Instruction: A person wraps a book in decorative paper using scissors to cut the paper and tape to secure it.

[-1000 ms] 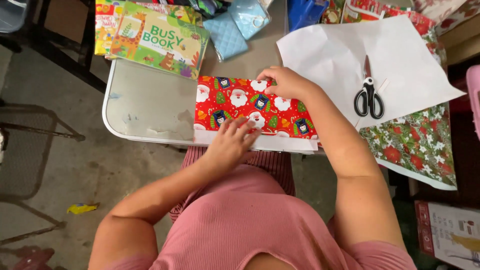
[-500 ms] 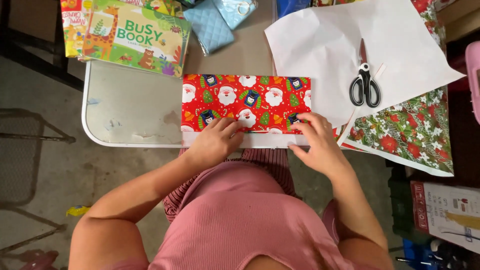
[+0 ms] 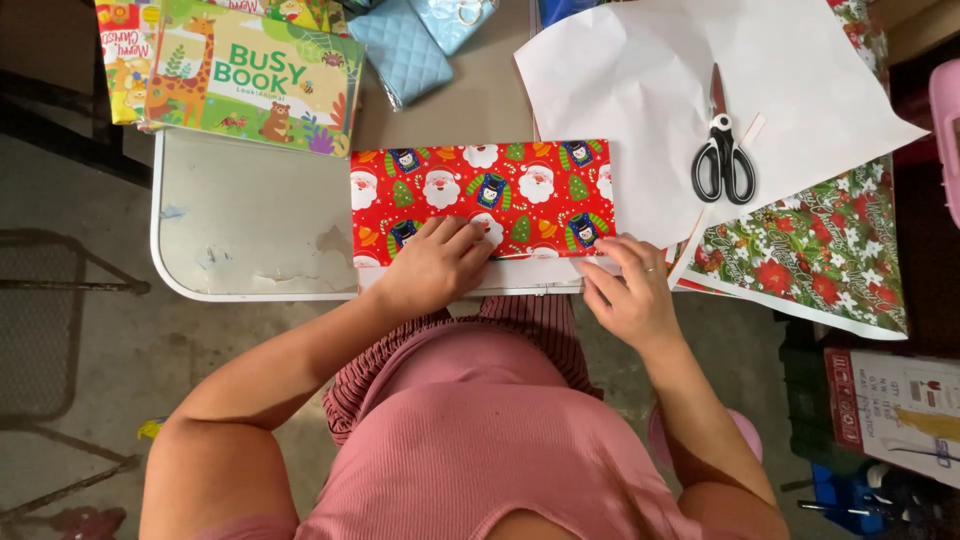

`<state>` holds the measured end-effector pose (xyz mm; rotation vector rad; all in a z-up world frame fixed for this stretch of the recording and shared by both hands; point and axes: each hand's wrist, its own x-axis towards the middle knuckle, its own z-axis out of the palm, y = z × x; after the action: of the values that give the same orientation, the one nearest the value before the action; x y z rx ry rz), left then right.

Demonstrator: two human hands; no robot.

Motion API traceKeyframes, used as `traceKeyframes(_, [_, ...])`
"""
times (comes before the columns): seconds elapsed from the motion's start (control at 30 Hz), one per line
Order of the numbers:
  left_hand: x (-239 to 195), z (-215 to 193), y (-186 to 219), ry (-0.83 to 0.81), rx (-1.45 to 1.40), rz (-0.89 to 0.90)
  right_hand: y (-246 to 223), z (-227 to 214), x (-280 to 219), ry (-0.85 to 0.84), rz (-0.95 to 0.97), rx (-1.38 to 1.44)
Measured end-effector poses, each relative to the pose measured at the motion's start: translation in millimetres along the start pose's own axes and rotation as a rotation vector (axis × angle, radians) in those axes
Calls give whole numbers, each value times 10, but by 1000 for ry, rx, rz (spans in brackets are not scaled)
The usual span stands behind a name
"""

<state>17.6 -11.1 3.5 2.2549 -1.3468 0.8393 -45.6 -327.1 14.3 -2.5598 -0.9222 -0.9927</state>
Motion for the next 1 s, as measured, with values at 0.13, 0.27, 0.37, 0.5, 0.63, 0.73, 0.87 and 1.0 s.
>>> traceKeyframes(0.13, [13,-26,8,20,6,-17,104,21,-26,67,-102,-13])
traceKeyframes(0.27, [30,5,-5,14,2,-16,51,100,33,80,-125,-18])
traceKeyframes(0.37, [69,48,-20,43,26,15,-130,179,209,110,-148,-55])
traceKeyframes(0.5, [98,147,-32,46,57,16,-294,214,415,73,-154,12])
traceKeyframes(0.63, [129,227,-57,55,72,-26,-310,288,380,30,-153,109])
traceKeyframes(0.73, [141,292,-61,45,89,-82,-304,246,415,10,-156,140])
traceKeyframes(0.87, [180,238,-19,38,70,-125,-307,249,437,-24,-136,117])
traceKeyframes(1.0, [97,322,-41,15,19,-158,-428,285,560,-54,-115,-8])
